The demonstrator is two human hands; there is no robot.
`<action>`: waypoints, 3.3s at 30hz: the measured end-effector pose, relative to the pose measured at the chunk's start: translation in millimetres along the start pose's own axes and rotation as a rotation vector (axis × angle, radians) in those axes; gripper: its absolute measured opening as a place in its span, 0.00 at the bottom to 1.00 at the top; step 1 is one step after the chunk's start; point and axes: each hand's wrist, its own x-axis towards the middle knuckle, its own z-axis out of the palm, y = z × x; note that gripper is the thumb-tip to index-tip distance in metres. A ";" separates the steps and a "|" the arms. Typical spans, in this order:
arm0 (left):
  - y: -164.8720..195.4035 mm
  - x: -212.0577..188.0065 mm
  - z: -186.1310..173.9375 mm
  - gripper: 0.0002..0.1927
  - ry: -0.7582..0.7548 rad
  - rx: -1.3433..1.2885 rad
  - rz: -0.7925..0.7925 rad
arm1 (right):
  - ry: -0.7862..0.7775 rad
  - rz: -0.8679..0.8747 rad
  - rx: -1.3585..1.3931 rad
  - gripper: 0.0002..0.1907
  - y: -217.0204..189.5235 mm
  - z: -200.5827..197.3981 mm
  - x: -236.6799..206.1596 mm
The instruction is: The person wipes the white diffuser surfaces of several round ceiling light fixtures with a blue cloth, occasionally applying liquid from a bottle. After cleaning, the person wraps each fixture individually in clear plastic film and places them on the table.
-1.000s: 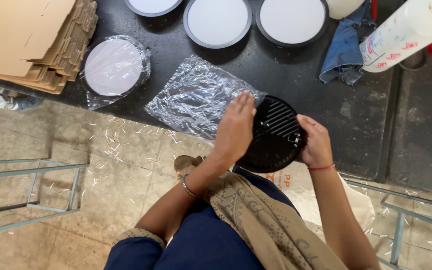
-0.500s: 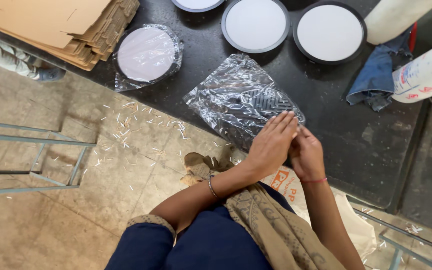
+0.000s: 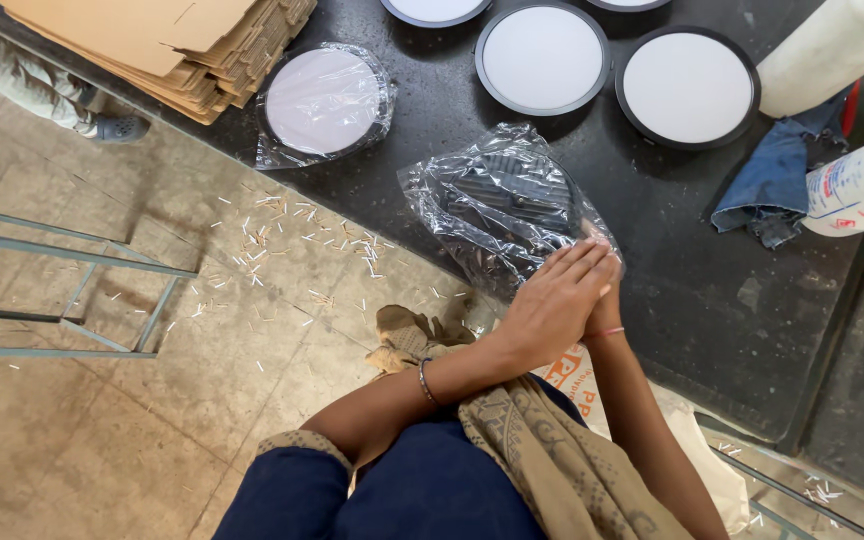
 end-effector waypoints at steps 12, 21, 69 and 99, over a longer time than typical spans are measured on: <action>-95.8 -26.2 -101.3 0.64 -0.446 0.358 0.044 | 0.097 0.008 -0.452 0.16 -38.8 50.4 -4.0; -122.5 -11.8 -30.7 0.19 -0.297 0.204 0.412 | 0.126 0.030 -0.864 0.11 -88.1 50.2 -40.5; -195.5 118.7 -161.1 0.12 -0.141 -1.237 -0.374 | -0.445 0.322 -0.858 0.22 -162.4 201.8 100.6; -166.4 124.6 -232.1 0.07 -0.048 -0.354 0.427 | -0.746 -0.065 -1.303 0.18 -184.1 233.6 91.2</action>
